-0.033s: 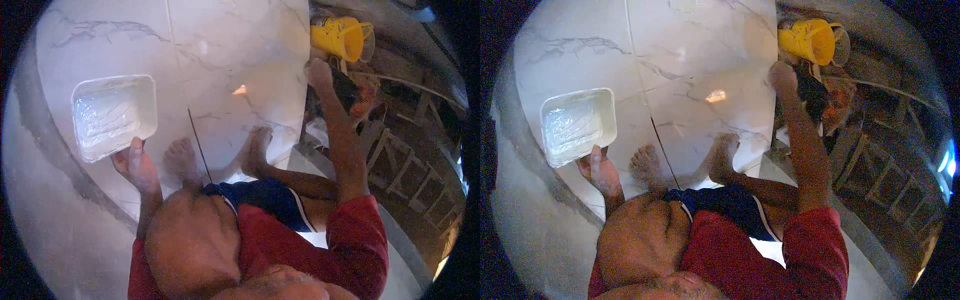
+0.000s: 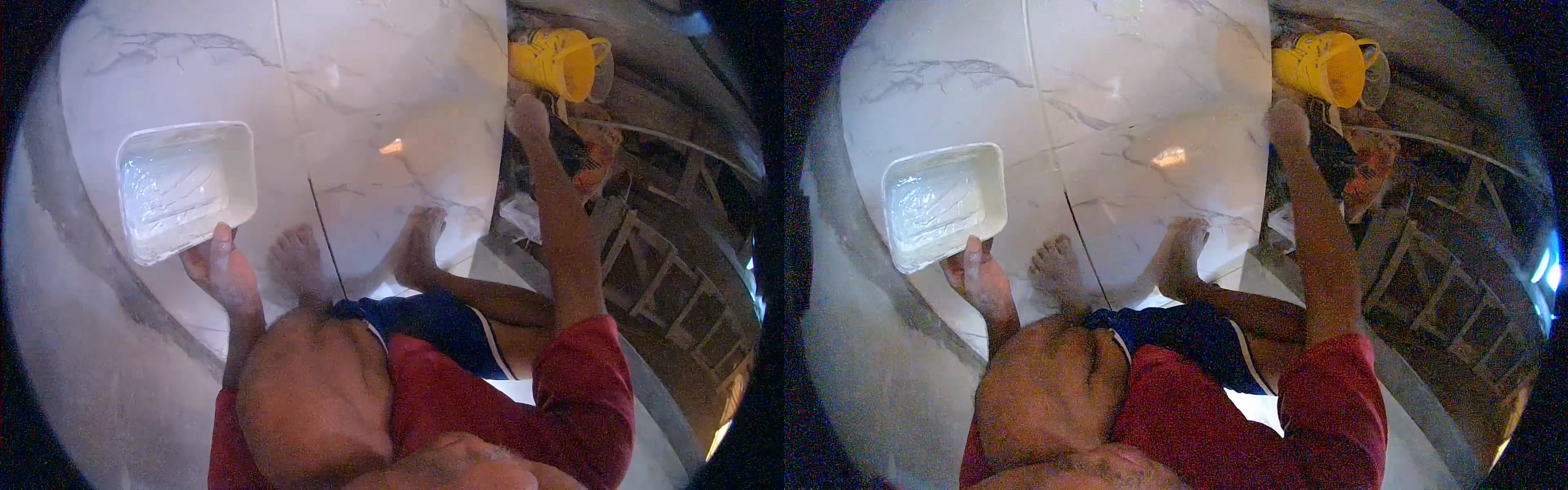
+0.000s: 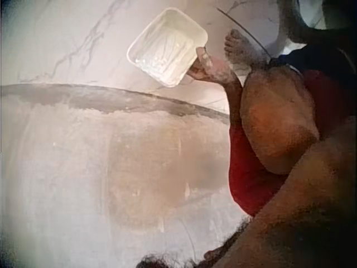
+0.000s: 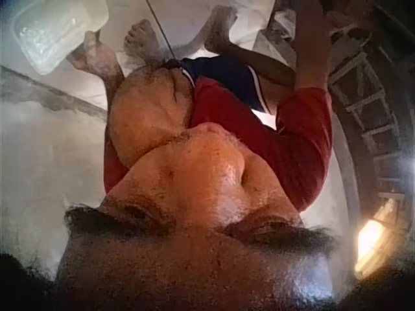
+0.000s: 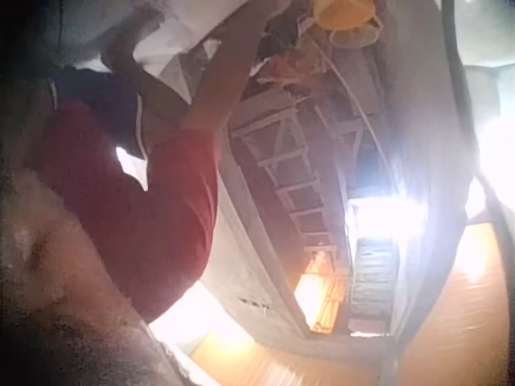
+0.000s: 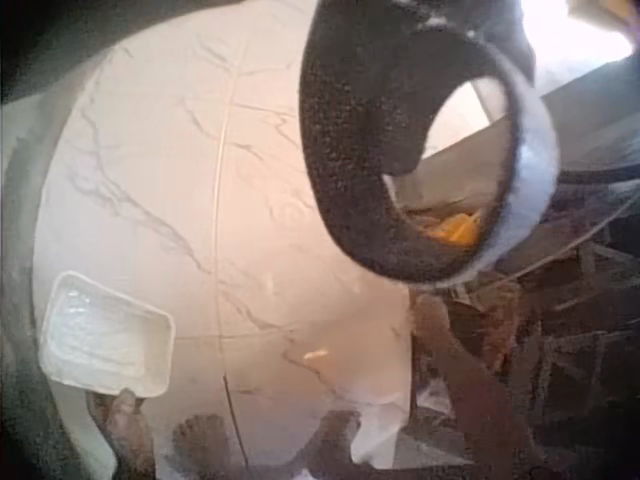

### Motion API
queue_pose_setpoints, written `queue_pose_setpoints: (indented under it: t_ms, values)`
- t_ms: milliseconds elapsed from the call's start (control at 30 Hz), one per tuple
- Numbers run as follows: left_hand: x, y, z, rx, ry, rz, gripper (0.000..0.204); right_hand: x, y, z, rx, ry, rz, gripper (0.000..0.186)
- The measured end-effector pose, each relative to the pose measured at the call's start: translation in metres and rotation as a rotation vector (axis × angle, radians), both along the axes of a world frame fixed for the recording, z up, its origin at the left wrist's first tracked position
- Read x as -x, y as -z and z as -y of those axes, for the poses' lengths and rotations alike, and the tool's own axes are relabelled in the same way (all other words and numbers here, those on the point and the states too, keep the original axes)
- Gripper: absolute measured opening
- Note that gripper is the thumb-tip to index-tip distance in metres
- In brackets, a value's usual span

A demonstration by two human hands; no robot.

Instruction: The person applies white grout to the seams between floor tiles using a tool while holding a small container of grout by hand.

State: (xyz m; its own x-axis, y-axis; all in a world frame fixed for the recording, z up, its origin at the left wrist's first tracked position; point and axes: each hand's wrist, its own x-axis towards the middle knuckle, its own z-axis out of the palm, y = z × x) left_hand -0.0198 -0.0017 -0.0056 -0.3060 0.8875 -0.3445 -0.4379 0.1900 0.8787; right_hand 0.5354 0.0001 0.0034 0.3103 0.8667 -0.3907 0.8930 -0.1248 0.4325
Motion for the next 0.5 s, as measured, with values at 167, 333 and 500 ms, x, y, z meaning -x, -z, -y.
queue_pose_setpoints:
  t_ms: [167, 333, 500]
  values:
    - [0.003, -0.004, 0.000, 0.071, -0.032, -0.064, 0.068, -0.026, 0.030, 0.011, -0.059, 0.117, 0.042, 0.036]
    - [0.004, -0.002, 0.000, 0.039, -0.025, -0.080, 0.067, 0.062, 0.048, 0.021, -0.097, -0.079, -0.146, 0.025]
    - [0.003, -0.008, -0.001, 0.028, -0.010, -0.063, 0.066, 0.244, 0.008, -0.013, 0.056, 0.124, -0.268, 0.018]
